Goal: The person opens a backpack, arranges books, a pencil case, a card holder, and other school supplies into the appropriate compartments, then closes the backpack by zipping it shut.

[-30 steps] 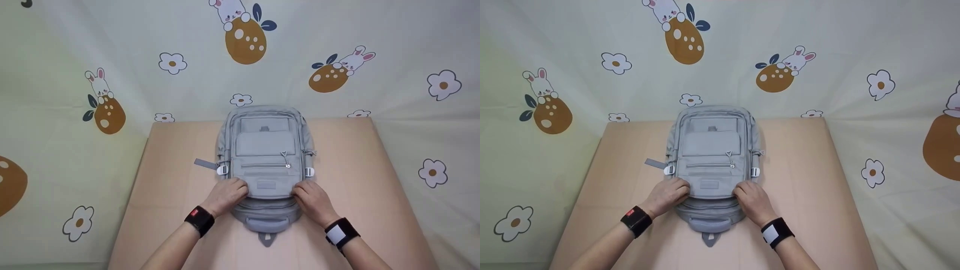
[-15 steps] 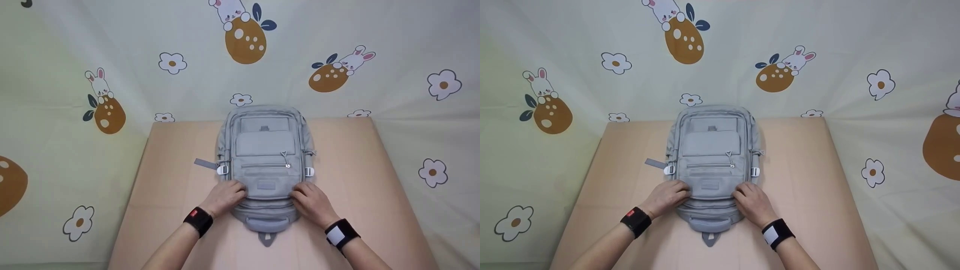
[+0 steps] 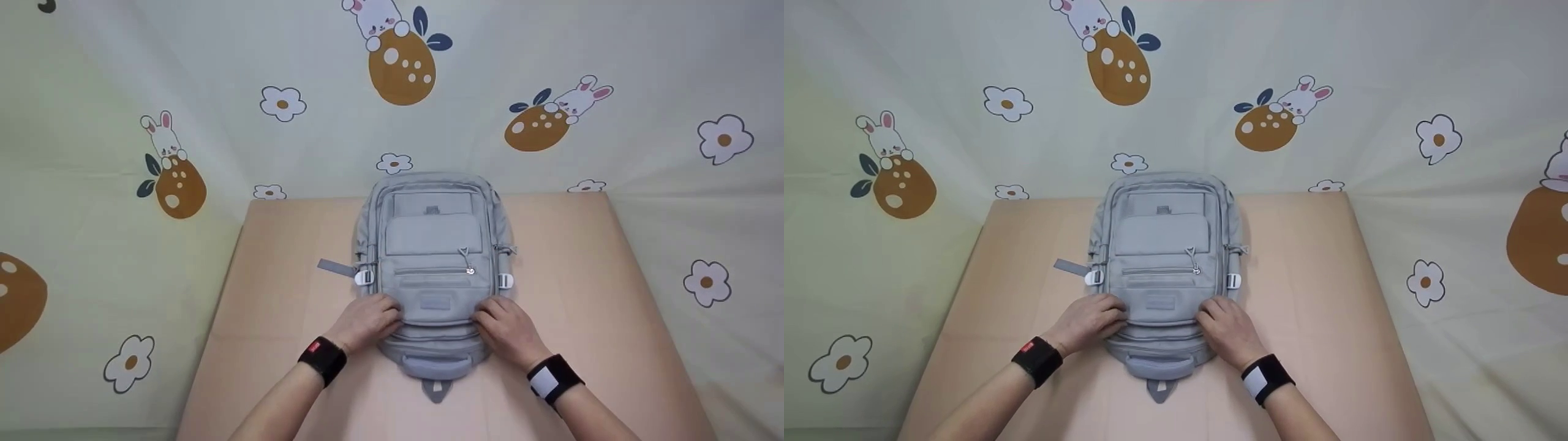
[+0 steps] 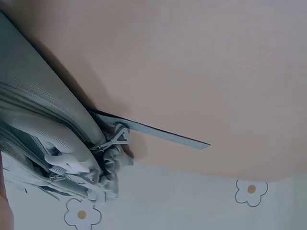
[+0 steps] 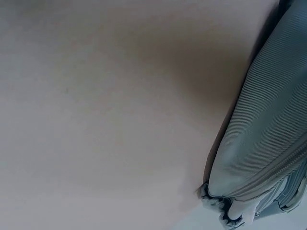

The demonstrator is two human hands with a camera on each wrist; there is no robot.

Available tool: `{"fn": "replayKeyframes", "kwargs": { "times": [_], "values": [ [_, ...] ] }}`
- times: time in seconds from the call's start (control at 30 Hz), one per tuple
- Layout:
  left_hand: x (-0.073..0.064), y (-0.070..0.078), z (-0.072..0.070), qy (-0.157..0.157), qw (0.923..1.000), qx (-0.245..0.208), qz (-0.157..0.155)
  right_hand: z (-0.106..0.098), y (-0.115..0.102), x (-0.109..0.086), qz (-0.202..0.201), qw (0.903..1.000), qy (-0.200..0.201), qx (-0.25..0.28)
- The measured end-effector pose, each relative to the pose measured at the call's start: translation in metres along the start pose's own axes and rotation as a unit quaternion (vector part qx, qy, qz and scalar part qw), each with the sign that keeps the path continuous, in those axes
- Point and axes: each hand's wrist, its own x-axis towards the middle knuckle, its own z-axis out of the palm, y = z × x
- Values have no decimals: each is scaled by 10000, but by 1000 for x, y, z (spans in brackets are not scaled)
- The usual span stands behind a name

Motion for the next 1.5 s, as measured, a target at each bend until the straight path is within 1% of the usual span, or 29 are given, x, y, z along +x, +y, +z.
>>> {"fn": "replayKeyframes", "kwargs": {
  "times": [0.07, 0.1, 0.13, 0.2, 0.27, 0.3, 0.37, 0.43, 0.5, 0.6, 0.67, 0.73, 0.8, 0.83, 0.97, 1.07, 1.2, 1.37, 1.5],
  "values": [
    [1, -4, -3, 282, 9994, -169, -108, -1, -1, 2, 5, 10000, -2, 43],
    [2, -7, -5, 419, 9987, -181, -220, -2, -2, 4, 7, 10000, 7, 64],
    [4, -9, -7, 537, 9976, -188, -395, -3, -3, 6, 9, 10000, 22, 77],
    [8, -16, -11, 723, 9930, -214, -912, -4, -7, 13, 2, 9999, 62, 83],
    [14, -23, -16, 750, 9839, -278, -1601, -5, -13, 24, -5, 9999, 112, 73],
    [17, -27, -17, 692, 9774, -312, -1972, -5, -17, 30, -15, 9999, 124, 81],
    [23, -35, -19, 501, 9620, -390, -2657, -4, -25, 44, 2, 9999, 55, 99],
    [28, -41, -20, 191, 9451, -459, -3231, -2, -33, 59, 83, 9997, -159, 137],
    [31, -46, -19, -129, 9303, -484, -3633, 1, -41, 73, 253, 9982, -541, 108],
    [33, -53, -16, -547, 9132, -515, -4006, 6, -51, 92, 591, 9905, -1242, 34],
    [33, -56, -14, -741, 9059, -516, -4137, 11, -55, 103, 771, 9828, -1677, -40],
    [34, -58, -12, -847, 9021, -503, -4202, 16, -57, 113, 856, 9760, -2003, -63],
    [34, -60, -10, -859, 9005, -481, -4235, 22, -58, 120, 868, 9715, -2203, -70],
    [34, -61, -9, -847, 9010, -448, -4232, 25, -58, 124, 865, 9696, -2287, -75],
    [34, -62, -6, -676, 9128, -164, -4026, 34, -59, 137, 831, 9645, -2503, -108],
    [34, -63, -4, -659, 9179, 14, -3914, 39, -59, 146, 844, 9584, -2720, -202],
    [35, -63, -4, -731, 9163, -21, -3937, 45, -57, 150, 901, 9513, -2931, -303],
    [35, -61, -6, -577, 9208, -194, -3853, 48, -55, 149, 987, 9434, -3143, -390],
    [31, -61, -8, -452, 9241, -307, -3783, 50, -55, 147, 983, 9420, -3189, -371]
  ]
}}
